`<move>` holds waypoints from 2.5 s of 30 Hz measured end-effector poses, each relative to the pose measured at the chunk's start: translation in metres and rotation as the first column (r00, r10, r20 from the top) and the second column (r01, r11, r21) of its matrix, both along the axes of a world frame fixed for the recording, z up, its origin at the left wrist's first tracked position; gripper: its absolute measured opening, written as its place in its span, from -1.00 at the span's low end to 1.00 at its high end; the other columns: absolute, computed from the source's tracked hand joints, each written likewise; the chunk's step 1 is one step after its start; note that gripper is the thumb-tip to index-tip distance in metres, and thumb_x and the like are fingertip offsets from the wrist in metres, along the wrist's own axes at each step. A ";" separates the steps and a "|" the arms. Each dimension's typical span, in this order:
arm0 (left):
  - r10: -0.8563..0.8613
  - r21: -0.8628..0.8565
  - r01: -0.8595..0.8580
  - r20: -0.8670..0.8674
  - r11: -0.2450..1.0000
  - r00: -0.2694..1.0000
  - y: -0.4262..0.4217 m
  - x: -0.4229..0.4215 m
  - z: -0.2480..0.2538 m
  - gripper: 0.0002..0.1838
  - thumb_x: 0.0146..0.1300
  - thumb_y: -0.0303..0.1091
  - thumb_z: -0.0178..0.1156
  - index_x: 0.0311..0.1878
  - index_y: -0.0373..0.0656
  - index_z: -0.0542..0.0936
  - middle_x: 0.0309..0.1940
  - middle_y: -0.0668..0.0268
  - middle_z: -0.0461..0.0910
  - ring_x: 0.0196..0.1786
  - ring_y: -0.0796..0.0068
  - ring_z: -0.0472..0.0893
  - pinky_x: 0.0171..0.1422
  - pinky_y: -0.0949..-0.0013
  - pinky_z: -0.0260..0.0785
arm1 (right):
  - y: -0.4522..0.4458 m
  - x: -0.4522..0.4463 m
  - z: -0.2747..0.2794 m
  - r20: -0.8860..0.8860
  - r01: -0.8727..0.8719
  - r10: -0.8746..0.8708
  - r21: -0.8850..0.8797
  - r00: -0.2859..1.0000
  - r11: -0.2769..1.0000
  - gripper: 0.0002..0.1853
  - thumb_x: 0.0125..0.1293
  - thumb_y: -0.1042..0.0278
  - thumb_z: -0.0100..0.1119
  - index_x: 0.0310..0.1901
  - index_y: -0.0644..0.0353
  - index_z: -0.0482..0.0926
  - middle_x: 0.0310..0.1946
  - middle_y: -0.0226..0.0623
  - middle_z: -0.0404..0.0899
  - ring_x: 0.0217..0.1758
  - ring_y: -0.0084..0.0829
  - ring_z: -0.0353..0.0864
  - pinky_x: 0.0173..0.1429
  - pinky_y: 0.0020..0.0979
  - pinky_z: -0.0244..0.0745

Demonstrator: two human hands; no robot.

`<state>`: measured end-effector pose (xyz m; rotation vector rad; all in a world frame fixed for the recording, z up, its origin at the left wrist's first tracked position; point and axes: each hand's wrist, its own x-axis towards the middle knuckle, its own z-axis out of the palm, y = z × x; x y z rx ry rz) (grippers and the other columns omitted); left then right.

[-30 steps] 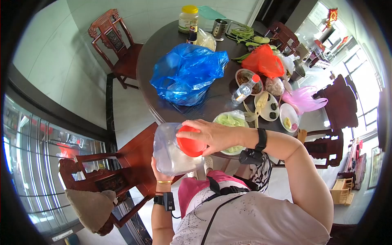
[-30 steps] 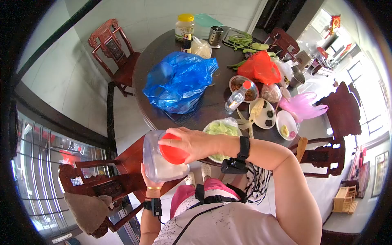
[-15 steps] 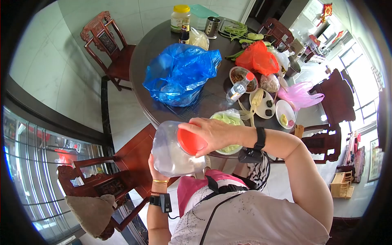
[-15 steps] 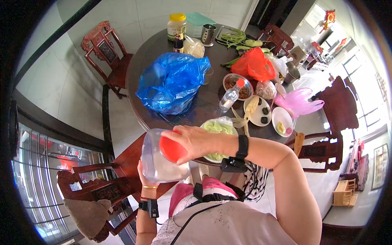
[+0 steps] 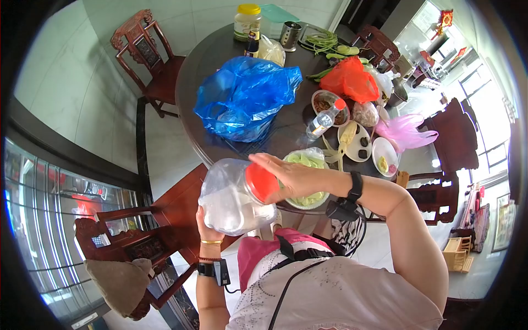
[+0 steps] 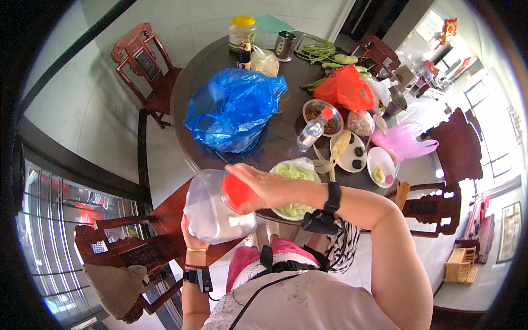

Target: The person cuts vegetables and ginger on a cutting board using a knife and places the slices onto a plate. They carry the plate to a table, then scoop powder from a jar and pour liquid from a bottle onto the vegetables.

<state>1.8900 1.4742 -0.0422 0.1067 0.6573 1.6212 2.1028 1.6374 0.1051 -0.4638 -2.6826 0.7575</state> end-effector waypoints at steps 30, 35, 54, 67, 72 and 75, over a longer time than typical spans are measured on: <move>0.043 0.091 -0.037 -0.062 0.995 0.997 0.046 0.035 0.043 -0.36 0.20 0.11 -0.05 0.24 -0.11 0.27 0.12 0.26 0.41 0.13 0.26 0.45 0.17 0.18 0.34 | 0.021 0.029 0.026 0.313 0.409 -0.290 -0.440 0.904 0.800 -0.08 0.14 -0.28 0.04 0.36 0.05 -0.13 0.04 0.16 0.27 0.00 0.13 0.44 0.08 -0.12 0.37; 0.069 0.135 -0.044 -0.183 0.990 0.981 0.082 0.061 0.078 -0.37 0.27 0.14 -0.16 0.26 -0.09 0.26 0.15 0.28 0.38 0.17 0.28 0.42 0.22 0.16 0.30 | 0.057 0.057 0.060 0.150 0.247 -0.204 -0.379 0.967 0.892 0.01 0.05 -0.15 0.23 0.38 0.03 -0.18 0.08 0.06 0.21 0.11 0.05 0.36 0.18 -0.17 0.31; -0.097 -0.268 -0.043 -0.488 0.962 0.867 0.087 0.090 0.035 -0.52 0.30 -0.12 0.04 0.21 -0.16 0.34 0.11 0.22 0.41 0.01 0.34 0.48 0.03 0.29 0.36 | 0.339 0.154 0.074 0.253 0.704 -0.782 0.340 0.570 0.624 -0.03 -0.22 -0.11 0.29 0.30 -0.07 0.12 0.16 0.08 0.20 0.28 0.05 0.17 0.17 -0.02 0.30; -0.107 -0.459 -0.204 -0.565 0.865 0.818 0.072 0.113 0.034 -0.61 0.28 -0.22 0.09 0.10 -0.20 0.41 -0.06 0.24 0.51 -0.12 0.46 0.52 -0.07 0.43 0.38 | 0.407 0.119 -0.061 0.463 0.741 -0.726 0.194 0.509 0.643 -0.01 -0.19 -0.15 0.29 0.33 -0.03 0.10 0.19 0.04 0.17 0.25 0.06 0.20 0.18 -0.04 0.30; -0.142 -0.455 -0.153 -0.550 0.877 0.823 0.081 0.121 0.029 -0.62 0.30 -0.20 0.08 0.10 -0.18 0.42 -0.09 0.27 0.53 -0.14 0.50 0.53 -0.06 0.45 0.38 | 0.416 0.114 -0.059 0.449 0.724 -0.707 0.172 0.546 0.668 0.03 -0.19 -0.27 0.28 0.33 -0.01 0.09 0.20 0.01 0.17 0.24 0.10 0.20 0.19 -0.01 0.29; -0.157 -0.455 -0.133 -0.545 0.881 0.824 0.087 0.121 0.027 -0.63 0.30 -0.20 0.08 0.09 -0.18 0.42 -0.09 0.27 0.53 -0.13 0.49 0.53 -0.06 0.44 0.38 | 0.399 0.126 -0.050 0.322 0.739 -0.764 0.224 0.559 0.635 -0.10 -0.05 -0.24 0.21 0.29 0.04 0.17 0.15 -0.06 0.25 0.24 -0.01 0.23 0.15 -0.07 0.33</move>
